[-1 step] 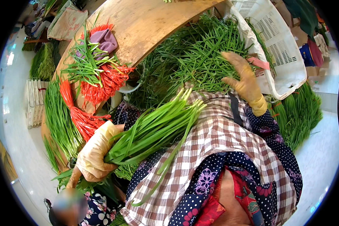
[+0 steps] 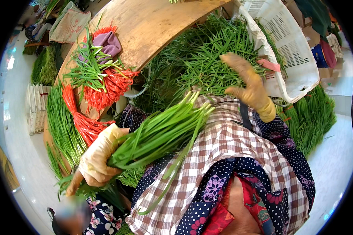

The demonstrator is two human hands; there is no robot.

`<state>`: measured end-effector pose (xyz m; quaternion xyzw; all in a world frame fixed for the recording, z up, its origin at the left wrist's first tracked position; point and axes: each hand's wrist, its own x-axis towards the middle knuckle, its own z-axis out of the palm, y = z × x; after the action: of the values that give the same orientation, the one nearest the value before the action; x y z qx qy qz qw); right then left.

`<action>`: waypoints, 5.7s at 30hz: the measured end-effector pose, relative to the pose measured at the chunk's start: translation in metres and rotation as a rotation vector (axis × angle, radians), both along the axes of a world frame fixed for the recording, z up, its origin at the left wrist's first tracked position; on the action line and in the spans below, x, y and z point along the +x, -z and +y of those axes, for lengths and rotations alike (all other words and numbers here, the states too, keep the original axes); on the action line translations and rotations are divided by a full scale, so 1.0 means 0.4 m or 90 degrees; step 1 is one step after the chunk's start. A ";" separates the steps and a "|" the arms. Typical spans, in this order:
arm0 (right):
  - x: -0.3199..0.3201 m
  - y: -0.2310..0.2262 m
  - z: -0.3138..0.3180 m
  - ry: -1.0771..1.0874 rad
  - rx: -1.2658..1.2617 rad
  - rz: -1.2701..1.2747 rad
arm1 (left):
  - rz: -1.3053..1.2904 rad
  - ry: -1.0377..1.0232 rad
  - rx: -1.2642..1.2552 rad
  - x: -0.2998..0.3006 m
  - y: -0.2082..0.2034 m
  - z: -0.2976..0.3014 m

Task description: The person sorts through green onions on a workspace, gathers them into bundles, and secures each bundle with a red tie by hand.

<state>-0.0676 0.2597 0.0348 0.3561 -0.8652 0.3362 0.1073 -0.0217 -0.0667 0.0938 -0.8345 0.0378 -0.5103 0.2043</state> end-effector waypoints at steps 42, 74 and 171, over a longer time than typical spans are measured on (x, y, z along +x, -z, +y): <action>-0.248 -0.027 -0.279 -0.038 0.219 0.356 | -1.286 -1.222 -0.327 -0.779 0.305 -0.263; -0.160 0.058 -0.283 0.121 0.284 0.329 | -0.450 -2.118 -0.542 -0.713 0.258 -0.240; -0.386 -0.030 -0.295 0.156 0.104 -0.168 | -1.533 -0.037 -0.393 -0.210 0.282 0.142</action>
<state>-0.2222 0.1417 0.0468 0.2087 -0.9331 0.2930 0.0038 -0.1059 -0.0098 -0.0190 0.1504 -0.3136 -0.9337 -0.0844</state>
